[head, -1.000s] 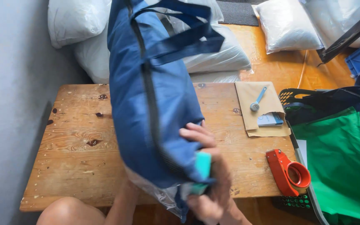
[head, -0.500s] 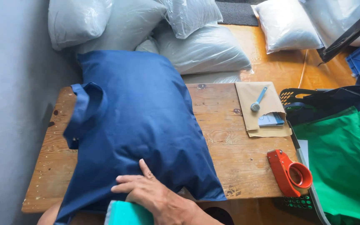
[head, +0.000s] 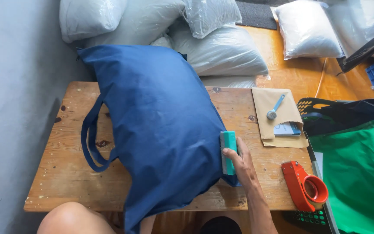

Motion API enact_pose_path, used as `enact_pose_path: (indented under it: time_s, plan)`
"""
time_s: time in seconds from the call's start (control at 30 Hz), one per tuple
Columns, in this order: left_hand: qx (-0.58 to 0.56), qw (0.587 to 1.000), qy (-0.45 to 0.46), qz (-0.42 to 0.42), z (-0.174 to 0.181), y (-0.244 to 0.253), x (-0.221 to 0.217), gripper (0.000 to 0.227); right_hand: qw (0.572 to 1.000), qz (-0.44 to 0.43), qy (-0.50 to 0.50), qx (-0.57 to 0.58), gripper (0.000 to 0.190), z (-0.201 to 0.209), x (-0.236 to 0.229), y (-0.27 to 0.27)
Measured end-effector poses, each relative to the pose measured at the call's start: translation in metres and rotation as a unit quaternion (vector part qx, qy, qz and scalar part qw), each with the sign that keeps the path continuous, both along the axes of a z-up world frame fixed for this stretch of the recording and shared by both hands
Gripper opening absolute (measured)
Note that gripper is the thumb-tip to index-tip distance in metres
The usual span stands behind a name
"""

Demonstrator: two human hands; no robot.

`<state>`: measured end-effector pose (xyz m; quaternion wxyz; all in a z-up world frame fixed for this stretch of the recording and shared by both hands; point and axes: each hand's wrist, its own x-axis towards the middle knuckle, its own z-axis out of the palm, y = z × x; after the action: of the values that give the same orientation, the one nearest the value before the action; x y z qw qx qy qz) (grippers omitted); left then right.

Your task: The person uses a small green brush to wipe the surface of a packaged pillow on a wooden table. They scrub the clear plastic front and the blue fabric back, then flip the pillow over to continue cleaning the other side.

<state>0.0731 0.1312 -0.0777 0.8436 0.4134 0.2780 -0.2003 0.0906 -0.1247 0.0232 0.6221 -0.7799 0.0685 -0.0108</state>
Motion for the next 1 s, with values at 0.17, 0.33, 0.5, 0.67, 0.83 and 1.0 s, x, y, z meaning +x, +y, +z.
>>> enact_pose_path:
  time_s: [0.17,0.33,0.5,0.67,0.83,1.0]
  plan:
    - [0.031,0.998,0.054,0.002,-0.002,0.002,-0.015,0.023,0.977,-0.162,-0.12,-0.065,0.033,0.043,-0.046,0.028]
    - [0.011,0.992,0.061,0.111,0.04,0.01,-0.024,0.028,0.977,-0.091,-0.175,-0.077,0.045,0.046,-0.066,0.064]
    - [-0.071,0.971,-0.119,0.193,0.09,0.027,-0.034,0.067,0.96,-0.06,-0.221,-0.164,0.037,0.017,-0.047,0.075]
    - [-0.073,0.936,-0.214,0.269,0.086,0.007,-0.02,0.05,0.964,-0.057,-0.209,-0.152,0.039,0.02,-0.036,0.087]
    - [0.312,0.932,-0.044,0.179,0.112,0.04,0.02,0.062,0.953,0.093,-0.236,-0.166,0.039,0.043,-0.05,0.084]
    - [0.398,0.914,-0.026,0.077,0.116,0.091,0.065,0.06,0.968,0.1,-0.215,-0.081,0.036,0.04,-0.037,0.038]
